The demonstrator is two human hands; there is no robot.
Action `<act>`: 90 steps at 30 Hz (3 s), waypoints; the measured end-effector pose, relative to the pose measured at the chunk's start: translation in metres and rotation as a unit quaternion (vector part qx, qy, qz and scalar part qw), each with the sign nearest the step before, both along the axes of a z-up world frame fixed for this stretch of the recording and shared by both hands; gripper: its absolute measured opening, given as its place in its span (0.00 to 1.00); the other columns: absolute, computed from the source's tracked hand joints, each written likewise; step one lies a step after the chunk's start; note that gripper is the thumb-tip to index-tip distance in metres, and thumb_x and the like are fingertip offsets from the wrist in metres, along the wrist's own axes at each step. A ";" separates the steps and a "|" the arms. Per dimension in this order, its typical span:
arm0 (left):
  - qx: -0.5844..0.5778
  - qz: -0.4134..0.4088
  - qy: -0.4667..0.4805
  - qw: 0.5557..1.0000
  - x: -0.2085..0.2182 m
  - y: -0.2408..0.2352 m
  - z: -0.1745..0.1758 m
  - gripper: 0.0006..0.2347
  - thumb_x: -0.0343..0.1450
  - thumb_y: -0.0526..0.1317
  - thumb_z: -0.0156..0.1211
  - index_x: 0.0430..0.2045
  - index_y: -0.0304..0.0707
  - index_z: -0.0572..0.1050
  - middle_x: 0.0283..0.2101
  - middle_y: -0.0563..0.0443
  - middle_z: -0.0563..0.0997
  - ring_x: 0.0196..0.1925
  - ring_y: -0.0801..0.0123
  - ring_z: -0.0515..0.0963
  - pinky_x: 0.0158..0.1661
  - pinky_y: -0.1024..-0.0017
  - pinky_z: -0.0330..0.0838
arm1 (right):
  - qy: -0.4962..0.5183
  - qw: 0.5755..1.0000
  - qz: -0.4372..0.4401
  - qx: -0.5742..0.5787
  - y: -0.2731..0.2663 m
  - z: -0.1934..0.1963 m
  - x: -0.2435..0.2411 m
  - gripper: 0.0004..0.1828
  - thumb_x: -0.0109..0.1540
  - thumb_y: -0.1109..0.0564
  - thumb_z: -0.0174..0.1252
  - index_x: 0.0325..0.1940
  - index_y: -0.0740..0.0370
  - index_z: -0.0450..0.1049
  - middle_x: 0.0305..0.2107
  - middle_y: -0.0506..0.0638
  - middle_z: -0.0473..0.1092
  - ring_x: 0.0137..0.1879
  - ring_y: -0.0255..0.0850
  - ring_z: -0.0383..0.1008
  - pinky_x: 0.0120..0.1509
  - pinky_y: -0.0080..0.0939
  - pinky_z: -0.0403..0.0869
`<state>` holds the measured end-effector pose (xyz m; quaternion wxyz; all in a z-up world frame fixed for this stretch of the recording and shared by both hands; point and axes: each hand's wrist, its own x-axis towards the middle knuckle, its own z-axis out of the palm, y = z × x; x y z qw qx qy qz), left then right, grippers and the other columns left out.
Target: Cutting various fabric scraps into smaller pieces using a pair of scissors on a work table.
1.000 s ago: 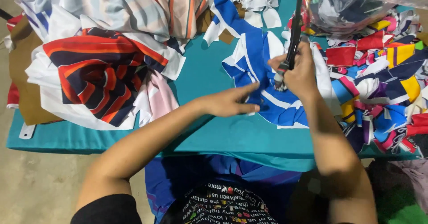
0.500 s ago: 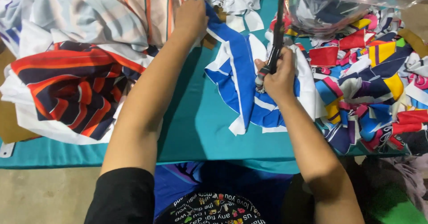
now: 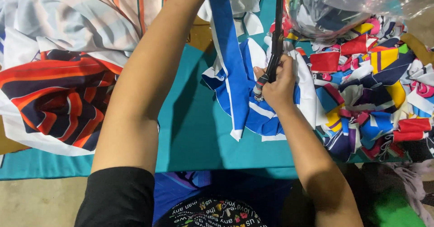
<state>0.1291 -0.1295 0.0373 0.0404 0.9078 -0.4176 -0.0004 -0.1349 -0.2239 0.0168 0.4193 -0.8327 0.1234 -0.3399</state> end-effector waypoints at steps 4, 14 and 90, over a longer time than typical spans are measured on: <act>0.043 -0.025 0.049 0.998 -0.017 -0.002 0.006 0.17 0.67 0.54 0.60 0.33 0.40 0.84 0.38 0.38 0.84 0.45 0.43 0.84 0.42 0.46 0.78 | -0.002 1.000 -0.001 0.001 0.005 0.005 0.000 0.23 0.66 0.59 0.71 0.53 0.58 0.61 0.23 0.52 0.75 0.26 0.40 0.77 0.37 0.31 0.73; 0.064 -0.092 0.142 0.984 -0.058 0.031 -0.006 0.14 0.68 0.50 0.66 0.34 0.38 0.85 0.33 0.39 0.85 0.42 0.43 0.86 0.42 0.46 0.79 | -0.032 0.999 -0.011 -0.023 0.003 0.006 -0.001 0.22 0.68 0.59 0.68 0.54 0.61 0.60 0.23 0.55 0.75 0.25 0.41 0.76 0.35 0.34 0.72; -0.538 -0.091 0.547 0.635 -0.116 0.123 -0.088 0.24 0.67 0.22 0.64 0.59 0.35 0.74 0.49 0.35 0.82 0.48 0.64 0.83 0.48 0.66 0.81 | 0.089 0.884 0.221 0.403 0.041 0.008 -0.042 0.23 0.68 0.57 0.54 0.63 0.74 0.61 0.24 0.71 0.72 0.07 0.35 0.62 0.09 0.28 0.57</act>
